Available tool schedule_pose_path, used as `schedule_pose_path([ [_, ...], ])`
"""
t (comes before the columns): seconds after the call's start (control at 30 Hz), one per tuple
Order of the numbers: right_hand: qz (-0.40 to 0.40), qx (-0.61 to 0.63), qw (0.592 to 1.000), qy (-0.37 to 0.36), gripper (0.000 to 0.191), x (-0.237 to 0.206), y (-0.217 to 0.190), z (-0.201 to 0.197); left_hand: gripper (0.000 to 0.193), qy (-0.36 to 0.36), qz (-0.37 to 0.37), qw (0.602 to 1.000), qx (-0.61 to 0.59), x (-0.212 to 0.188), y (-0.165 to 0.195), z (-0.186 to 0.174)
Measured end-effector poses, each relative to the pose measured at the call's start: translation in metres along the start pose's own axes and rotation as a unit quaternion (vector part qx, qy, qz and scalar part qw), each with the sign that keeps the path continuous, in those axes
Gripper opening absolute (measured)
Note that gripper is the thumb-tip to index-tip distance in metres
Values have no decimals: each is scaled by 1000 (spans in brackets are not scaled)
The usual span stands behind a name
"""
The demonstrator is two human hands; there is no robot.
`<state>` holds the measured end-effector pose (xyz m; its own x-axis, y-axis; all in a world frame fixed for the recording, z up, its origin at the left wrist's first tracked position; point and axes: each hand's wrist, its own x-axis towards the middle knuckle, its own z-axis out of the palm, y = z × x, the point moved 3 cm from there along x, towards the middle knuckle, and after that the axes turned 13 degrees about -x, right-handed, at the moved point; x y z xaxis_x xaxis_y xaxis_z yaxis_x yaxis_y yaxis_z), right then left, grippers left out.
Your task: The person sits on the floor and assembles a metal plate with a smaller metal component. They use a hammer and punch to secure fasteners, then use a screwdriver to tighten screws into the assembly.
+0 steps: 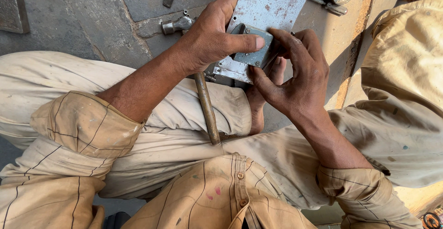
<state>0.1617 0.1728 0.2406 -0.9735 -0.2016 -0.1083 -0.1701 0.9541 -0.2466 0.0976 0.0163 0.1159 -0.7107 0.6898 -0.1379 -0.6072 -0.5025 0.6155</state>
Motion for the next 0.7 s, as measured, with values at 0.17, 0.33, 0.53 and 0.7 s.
schedule_pose_path([
  [0.17,-10,10,1000,3,66,0,1,0,57,-4,5,1000,7,0,1,0],
  [0.33,-12,7,1000,3,66,0,2,0,57,-3,-2,1000,-22,1,-1,0],
  [0.53,0,11,1000,-1,66,3,-2,-3,58,-4,7,1000,2,-1,3,0],
  [0.7,7,21,1000,-12,64,1,2,-8,59,-9,17,1000,-15,0,9,1],
])
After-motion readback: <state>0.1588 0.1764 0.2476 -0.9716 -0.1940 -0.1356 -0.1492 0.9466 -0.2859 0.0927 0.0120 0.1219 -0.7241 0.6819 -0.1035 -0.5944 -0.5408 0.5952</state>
